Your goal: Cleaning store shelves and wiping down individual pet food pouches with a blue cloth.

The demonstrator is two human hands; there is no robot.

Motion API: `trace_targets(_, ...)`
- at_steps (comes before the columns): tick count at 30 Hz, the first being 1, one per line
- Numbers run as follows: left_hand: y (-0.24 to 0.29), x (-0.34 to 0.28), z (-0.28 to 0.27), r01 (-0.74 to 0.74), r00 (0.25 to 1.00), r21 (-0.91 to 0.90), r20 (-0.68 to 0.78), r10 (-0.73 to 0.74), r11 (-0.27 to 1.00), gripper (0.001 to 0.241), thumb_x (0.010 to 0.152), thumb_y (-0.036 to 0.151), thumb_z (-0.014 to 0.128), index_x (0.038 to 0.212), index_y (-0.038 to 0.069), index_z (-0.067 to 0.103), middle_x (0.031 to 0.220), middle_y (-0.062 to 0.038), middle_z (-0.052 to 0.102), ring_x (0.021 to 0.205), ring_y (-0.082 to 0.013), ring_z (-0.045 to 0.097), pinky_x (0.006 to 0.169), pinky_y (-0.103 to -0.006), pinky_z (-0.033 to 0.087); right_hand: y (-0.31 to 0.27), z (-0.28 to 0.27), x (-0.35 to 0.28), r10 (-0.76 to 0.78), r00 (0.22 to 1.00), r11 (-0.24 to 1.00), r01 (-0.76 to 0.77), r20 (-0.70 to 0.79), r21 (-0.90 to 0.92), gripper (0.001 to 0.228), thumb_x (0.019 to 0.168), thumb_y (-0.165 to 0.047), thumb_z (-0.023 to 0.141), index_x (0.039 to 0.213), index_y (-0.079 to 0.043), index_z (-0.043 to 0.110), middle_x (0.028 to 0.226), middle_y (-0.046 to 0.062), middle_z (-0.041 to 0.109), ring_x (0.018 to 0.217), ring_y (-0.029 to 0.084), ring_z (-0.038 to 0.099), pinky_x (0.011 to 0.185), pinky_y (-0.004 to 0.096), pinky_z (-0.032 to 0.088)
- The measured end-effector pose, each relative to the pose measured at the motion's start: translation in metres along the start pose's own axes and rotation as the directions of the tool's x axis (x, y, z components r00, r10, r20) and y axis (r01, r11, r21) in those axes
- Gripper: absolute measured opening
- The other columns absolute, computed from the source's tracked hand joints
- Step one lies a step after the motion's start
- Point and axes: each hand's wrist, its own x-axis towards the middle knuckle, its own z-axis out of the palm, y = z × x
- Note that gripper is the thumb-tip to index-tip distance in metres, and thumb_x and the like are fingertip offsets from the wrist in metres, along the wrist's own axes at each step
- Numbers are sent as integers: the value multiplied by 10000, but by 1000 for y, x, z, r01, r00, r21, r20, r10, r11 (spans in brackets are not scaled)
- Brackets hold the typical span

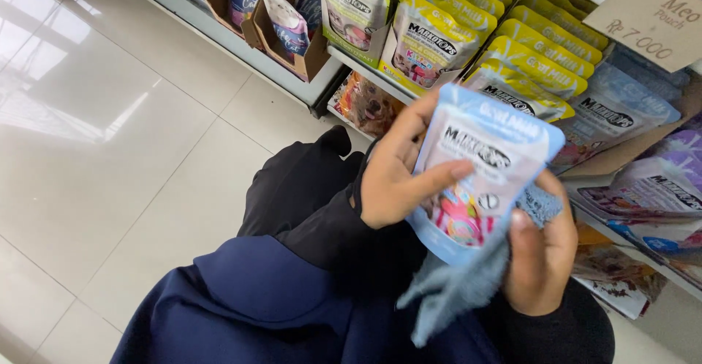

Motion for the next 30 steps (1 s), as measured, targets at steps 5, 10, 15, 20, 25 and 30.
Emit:
trace_targets(5, 10, 4, 12, -85, 996, 157, -15, 88, 984, 667, 1052, 190, 494, 1623, 66, 172, 1535, -140, 409, 1441, -193, 413, 1243, -346, 313, -9, 23, 6, -418, 901, 774, 421, 116, -473, 498, 1104, -237, 550, 1512, 35, 466, 1502, 217, 515, 1384, 276, 521, 1246, 400, 372)
trace_targets(10, -15, -11, 6, 142, 982, -237, 153, -108, 961, 700, 1124, 432, 396, 1662, 20, 222, 1609, -125, 375, 1445, -207, 369, 1288, -346, 251, 10, 29, -2, -555, 754, 435, 624, 352, -650, 464, 1067, -227, 587, 1468, -20, 481, 1524, 272, 460, 1459, 433, 457, 1256, 494, 365)
trace_targets(15, 11, -4, 5, 169, 985, -799, 126, -115, 578, 869, 1059, 561, 465, 1665, -8, 212, 1643, -159, 330, 1477, -311, 344, 1268, -406, 264, 15, 43, -14, -444, 635, 348, 772, 632, -532, 480, 926, -290, 642, 1329, -29, 631, 1407, 185, 582, 1374, 380, 513, 1157, 557, 391)
trace_targets(20, 11, 2, -4, 146, 987, -846, 88, -137, 513, 832, 1060, 495, 508, 1673, 17, 209, 1687, -189, 303, 1546, -350, 325, 1288, -420, 312, -18, 55, -3, -348, 474, 189, 880, 809, -435, 317, 999, -155, 676, 1308, -190, 738, 1418, -26, 654, 1373, 160, 562, 1180, 416, 419)
trace_targets(25, -96, -35, -42, 442, 879, -715, 225, -420, 541, 792, 1163, 517, 462, 1616, -78, 202, 1608, -249, 357, 1407, -322, 414, 1231, -457, 324, -26, 18, 16, -462, 591, 200, 796, 661, -572, 329, 914, -195, 657, 1229, -127, 721, 1310, 75, 647, 1272, 281, 581, 1120, 508, 439)
trace_targets(30, -54, -27, 7, 521, 849, -606, 294, -439, 601, 870, 1101, 619, 391, 1691, 9, 197, 1661, -142, 318, 1470, -246, 375, 1254, -413, 292, -21, 10, 15, -607, 764, 339, 499, 219, -797, 308, 1130, -300, 578, 1375, -118, 622, 1498, 105, 547, 1391, 303, 536, 1169, 442, 423)
